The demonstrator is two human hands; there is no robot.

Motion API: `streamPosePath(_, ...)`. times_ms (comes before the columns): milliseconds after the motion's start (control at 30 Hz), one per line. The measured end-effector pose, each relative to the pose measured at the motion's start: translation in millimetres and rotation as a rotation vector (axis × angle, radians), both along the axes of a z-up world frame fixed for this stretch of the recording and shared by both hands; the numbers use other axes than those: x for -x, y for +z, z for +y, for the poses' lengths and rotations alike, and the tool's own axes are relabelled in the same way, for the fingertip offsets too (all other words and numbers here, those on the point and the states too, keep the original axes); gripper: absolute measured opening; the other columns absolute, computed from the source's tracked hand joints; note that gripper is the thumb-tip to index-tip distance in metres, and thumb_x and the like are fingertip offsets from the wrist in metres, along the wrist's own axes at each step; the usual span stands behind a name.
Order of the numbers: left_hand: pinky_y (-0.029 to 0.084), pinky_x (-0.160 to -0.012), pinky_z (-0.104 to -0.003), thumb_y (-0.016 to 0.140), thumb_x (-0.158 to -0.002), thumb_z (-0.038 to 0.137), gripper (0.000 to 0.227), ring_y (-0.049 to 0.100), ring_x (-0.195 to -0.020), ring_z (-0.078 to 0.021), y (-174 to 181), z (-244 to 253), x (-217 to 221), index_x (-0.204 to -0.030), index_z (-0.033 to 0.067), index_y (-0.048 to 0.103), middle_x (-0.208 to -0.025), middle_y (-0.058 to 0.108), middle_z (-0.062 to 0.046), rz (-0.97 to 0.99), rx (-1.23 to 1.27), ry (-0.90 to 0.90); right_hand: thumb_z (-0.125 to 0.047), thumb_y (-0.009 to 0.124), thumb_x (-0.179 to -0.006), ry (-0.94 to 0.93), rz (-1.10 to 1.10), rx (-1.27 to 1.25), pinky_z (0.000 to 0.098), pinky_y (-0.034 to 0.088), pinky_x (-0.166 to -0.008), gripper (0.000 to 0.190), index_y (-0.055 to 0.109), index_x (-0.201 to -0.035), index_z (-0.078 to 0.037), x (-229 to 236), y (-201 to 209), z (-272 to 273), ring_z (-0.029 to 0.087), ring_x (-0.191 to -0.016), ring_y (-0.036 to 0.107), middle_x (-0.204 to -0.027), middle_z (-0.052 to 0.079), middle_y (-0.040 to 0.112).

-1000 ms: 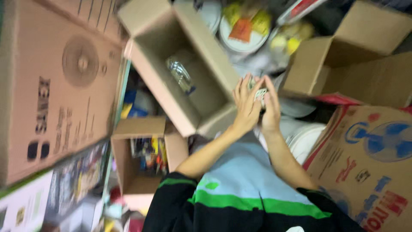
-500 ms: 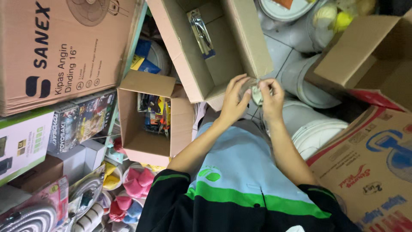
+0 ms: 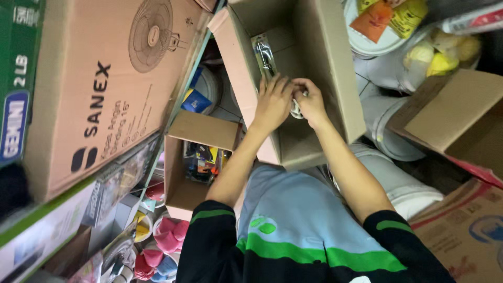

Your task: The person picks up various items from shelves and puts them into cardboard boxes.

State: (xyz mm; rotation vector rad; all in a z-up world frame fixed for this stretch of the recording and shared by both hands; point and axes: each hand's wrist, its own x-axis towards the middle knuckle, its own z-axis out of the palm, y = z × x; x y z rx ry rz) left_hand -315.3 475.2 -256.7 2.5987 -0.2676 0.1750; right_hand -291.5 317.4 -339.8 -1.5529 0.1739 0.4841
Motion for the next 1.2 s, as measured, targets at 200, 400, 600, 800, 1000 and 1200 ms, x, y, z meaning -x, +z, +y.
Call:
streamPosePath(200,0.024,-0.118,-0.068,0.065,-0.084,0.018,0.033,0.055,-0.128,-0.0349,-15.0,42.1,-48.0,-0.111,0.0007,0.073,-0.118,0.067,-0.018,0.011,-0.251,-0.156,-0.003,0.064,-0.090,0.157,0.139,0.252,0.0313,0.054,-0.085,0.026,0.068,-0.116,-0.003,-42.5,-179.2,33.6,0.018,-0.097,0.066,-0.104,0.007,0.072)
streamPosePath(400,0.037,-0.116,-0.057,0.068,-0.091,0.023,0.026,0.063,-0.116,-0.0315,-13.4,39.1,-51.5,-0.108,0.0037,0.071,-0.111,0.069,-0.014,0.066,-0.253,-0.152,-0.011,0.069,-0.086,0.205,0.166,0.403,0.0359,0.053,-0.086,0.028,0.068,-0.112,-0.002,-52.7,-259.9,71.4,0.025,-0.098,0.066,-0.105,0.012,0.071)
streamPosePath(600,0.042,-0.113,-0.049,0.072,-0.090,0.029,0.042,0.062,-0.111,-0.0267,-12.2,41.6,-56.6,-0.124,0.0042,0.068,-0.113,0.068,-0.011,0.140,-0.139,-0.140,-0.017,0.078,-0.077,0.206,0.135,0.634,0.0413,0.053,-0.085,0.036,0.067,-0.106,0.000,-46.9,-288.5,87.5,0.033,-0.097,0.065,-0.104,0.019,0.069)
streamPosePath(800,0.042,-0.113,-0.047,0.072,-0.089,0.031,0.044,0.062,-0.117,-0.0265,-8.2,39.0,-62.1,-0.125,0.0057,0.067,-0.118,0.067,-0.012,0.116,-0.151,-0.122,-0.023,0.086,-0.069,0.151,0.025,0.781,0.0467,0.052,-0.083,0.045,0.066,-0.101,0.002,-48.9,-292.5,94.9,0.041,-0.095,0.065,-0.102,0.026,0.066)
streamPosePath(1000,0.042,-0.113,-0.046,0.071,-0.091,0.032,0.045,0.061,-0.115,-0.0252,-10.8,39.2,-57.2,-0.128,0.0065,0.066,-0.119,0.067,-0.010,0.146,-0.118,-0.095,-0.026,0.085,-0.072,0.153,0.197,0.790,0.0470,0.053,-0.083,0.047,0.064,-0.104,0.000,-51.4,-277.2,99.7,0.039,-0.094,0.067,-0.099,0.023,0.069)
streamPosePath(1200,0.042,-0.110,-0.044,0.069,-0.092,0.029,0.043,0.062,-0.110,-0.0252,-12.8,34.7,-59.2,-0.127,0.0054,0.066,-0.111,0.068,-0.009,0.126,-0.100,-0.096,-0.022,0.080,-0.078,0.214,0.231,0.690,0.0430,0.054,-0.081,0.040,0.067,-0.110,-0.001,-55.7,-266.4,81.6,0.031,-0.091,0.067,-0.100,0.018,0.071)
